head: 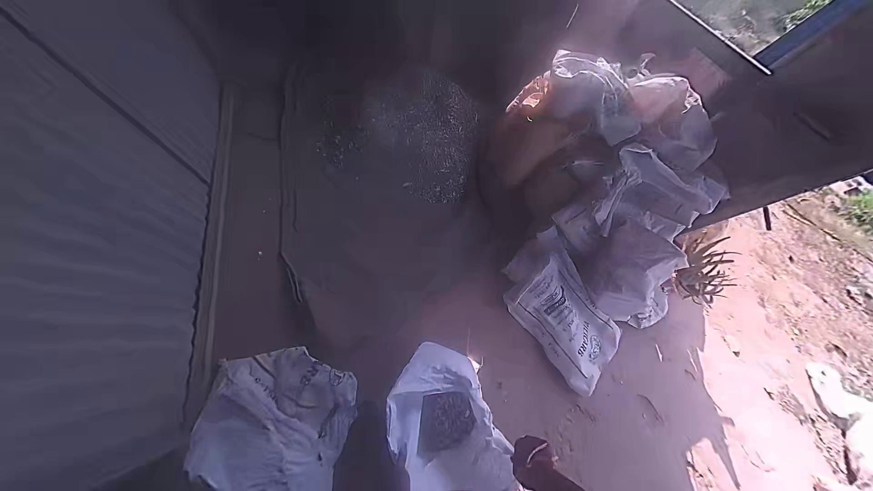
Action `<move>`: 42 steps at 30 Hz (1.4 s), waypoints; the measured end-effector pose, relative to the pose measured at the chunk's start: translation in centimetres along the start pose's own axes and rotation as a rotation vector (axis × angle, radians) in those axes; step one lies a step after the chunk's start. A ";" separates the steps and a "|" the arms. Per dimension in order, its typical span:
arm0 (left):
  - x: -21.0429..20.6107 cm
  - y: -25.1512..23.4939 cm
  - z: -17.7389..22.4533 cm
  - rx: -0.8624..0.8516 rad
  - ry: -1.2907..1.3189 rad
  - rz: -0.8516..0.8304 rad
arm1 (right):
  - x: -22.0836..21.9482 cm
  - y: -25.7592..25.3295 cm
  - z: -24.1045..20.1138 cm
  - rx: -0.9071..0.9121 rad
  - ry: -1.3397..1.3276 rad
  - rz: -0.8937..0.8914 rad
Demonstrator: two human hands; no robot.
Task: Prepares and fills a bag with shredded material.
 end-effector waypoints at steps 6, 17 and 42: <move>0.8 -10.2 0.2 -0.119 -0.303 -0.145 | 5.8 -1.0 -7.7 0.077 0.115 -0.006; -2.2 -3.4 19.1 0.078 -0.232 0.173 | 25.9 -6.9 -6.8 0.411 0.176 -0.064; 17.5 -19.9 66.6 -0.428 -0.702 -0.233 | 56.4 -3.4 -36.7 0.007 0.217 0.208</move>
Point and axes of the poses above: each hand's wrist, its own y-axis away from the middle knuckle, its own x-axis out of the back of the hand, z = x × y, the point moved 4 cm from there along -y, towards the middle knuckle, and after that the axes turned 9 degrees about -y, right-handed, at the moved point
